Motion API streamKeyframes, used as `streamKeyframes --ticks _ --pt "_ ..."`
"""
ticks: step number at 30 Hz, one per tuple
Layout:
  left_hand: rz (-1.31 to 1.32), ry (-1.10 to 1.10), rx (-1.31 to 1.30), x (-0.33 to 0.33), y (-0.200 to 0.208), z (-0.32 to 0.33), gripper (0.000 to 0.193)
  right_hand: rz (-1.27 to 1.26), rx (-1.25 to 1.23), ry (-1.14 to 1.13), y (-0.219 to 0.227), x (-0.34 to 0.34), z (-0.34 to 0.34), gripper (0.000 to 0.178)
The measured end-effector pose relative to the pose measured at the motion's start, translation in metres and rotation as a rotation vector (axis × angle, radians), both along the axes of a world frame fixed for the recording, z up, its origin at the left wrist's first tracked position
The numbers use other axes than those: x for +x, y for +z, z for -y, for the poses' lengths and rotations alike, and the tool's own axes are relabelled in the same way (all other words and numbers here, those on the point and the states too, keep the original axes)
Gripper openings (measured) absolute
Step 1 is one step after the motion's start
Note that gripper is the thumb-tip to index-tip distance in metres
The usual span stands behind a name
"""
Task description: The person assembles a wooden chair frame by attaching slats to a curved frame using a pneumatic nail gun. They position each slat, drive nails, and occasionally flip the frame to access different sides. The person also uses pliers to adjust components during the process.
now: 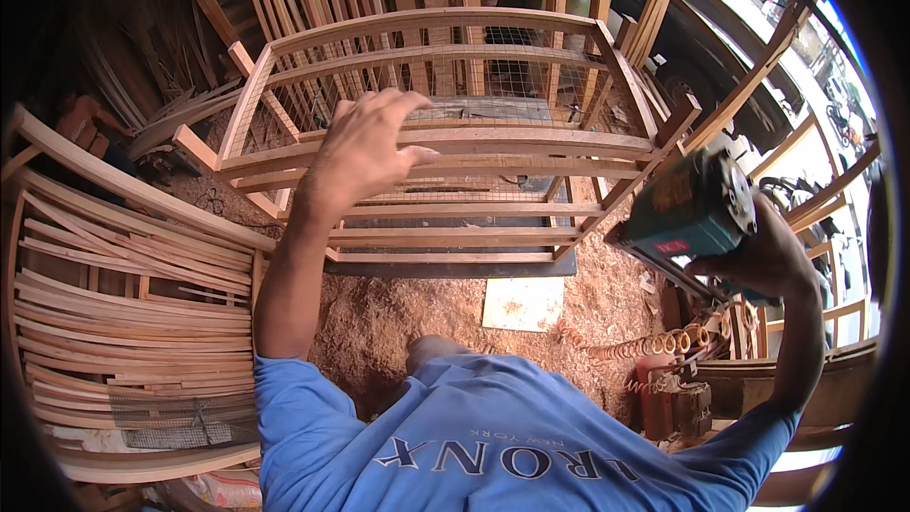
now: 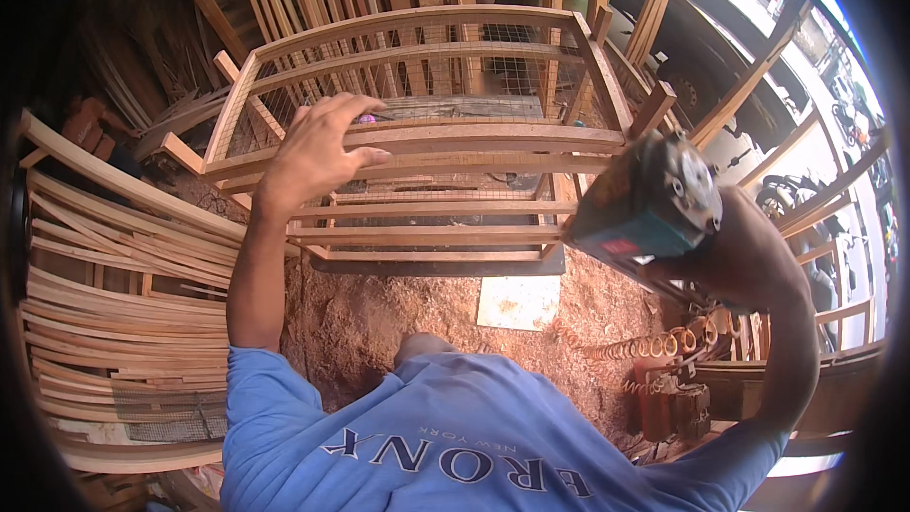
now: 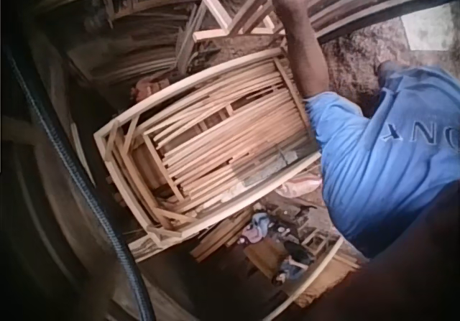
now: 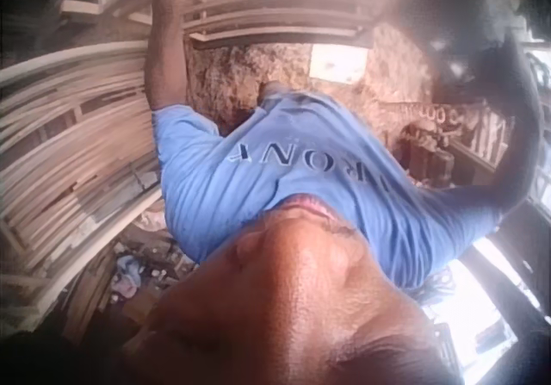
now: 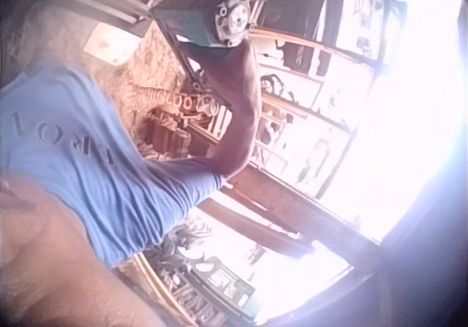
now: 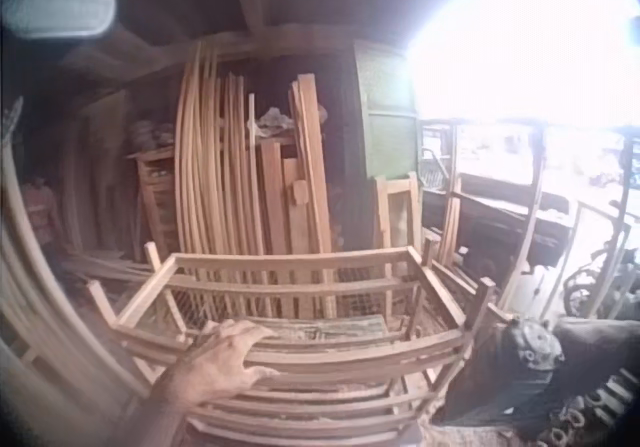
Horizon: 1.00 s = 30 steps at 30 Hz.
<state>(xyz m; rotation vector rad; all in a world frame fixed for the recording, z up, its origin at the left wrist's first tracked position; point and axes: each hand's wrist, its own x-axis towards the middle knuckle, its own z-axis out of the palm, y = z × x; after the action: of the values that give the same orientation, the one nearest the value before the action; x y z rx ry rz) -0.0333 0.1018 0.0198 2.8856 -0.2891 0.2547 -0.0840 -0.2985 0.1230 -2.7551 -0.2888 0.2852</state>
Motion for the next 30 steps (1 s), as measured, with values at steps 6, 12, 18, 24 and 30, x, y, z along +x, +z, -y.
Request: streamKeyframes --ticks 6,12,18,24,30 --pt "0.162 -0.098 0.019 0.011 -0.037 -0.043 0.048 -0.007 0.105 0.3 0.011 0.068 -0.093 0.034" --pt "0.311 -0.12 0.054 0.016 -0.052 -0.043 0.043 -0.007 -0.1 0.378 0.036 0.1 -0.174 0.022" --pt "0.12 -0.108 0.098 0.019 -0.034 -0.042 0.049 -0.005 -0.065 0.314 0.036 0.107 -0.203 0.024" --pt "0.11 -0.145 0.099 0.021 -0.032 -0.039 0.044 -0.062 -0.132 0.202 0.04 0.105 -0.211 0.03" --pt "0.137 -0.179 0.067 0.024 -0.035 -0.042 0.037 -0.055 -0.052 0.139 0.042 0.099 -0.215 0.032"
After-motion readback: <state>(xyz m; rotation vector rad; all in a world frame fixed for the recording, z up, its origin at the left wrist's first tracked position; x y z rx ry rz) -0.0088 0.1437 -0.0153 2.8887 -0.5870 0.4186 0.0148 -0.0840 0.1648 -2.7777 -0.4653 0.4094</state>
